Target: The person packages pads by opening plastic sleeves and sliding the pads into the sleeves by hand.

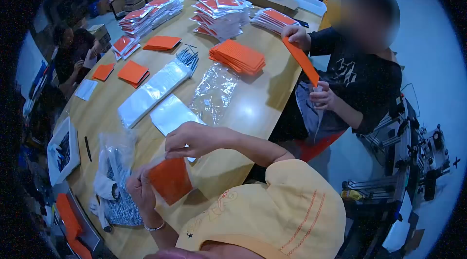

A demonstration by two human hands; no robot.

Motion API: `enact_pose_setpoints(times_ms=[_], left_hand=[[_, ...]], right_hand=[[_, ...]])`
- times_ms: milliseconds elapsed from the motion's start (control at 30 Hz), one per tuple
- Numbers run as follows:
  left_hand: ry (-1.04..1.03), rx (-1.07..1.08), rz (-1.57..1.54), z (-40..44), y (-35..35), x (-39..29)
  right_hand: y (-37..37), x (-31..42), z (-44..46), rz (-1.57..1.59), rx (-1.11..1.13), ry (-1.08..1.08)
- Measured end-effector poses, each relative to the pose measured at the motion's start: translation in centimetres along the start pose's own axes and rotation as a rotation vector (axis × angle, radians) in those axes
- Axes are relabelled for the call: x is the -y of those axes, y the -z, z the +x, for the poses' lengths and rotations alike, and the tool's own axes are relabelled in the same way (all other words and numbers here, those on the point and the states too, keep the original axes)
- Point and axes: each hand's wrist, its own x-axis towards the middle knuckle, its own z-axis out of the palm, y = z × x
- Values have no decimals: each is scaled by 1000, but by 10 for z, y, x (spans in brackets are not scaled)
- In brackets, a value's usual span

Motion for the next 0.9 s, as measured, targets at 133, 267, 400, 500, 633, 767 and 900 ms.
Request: enact_pose_setpoints(times_ms=[133, 267, 400, 500, 633, 767, 900], left_hand=[[9, -21, -6, -2, 4, 2], [13, -21, 9, -2, 14, 8], [8, 4, 6, 0, 15, 12], [22, -54, -34, -2, 15, 14], [46, -50, -78, 0, 14, 12], [-2, -22, -82, 5, 6, 12], [-37, -16, -61, 3, 2, 18]], right_hand=[[3, 8, 8, 50, -20, 43], [-3, 2, 11, 74, -32, 81], [-4, -3, 8, 75, -60, 96], [-3, -6, 10, 108, -32, 118], [-1, -13, 5, 270, -21, 38], [-2, -16, 5, 269, -25, 56], [-5, -14, 8, 219, -33, 81]])
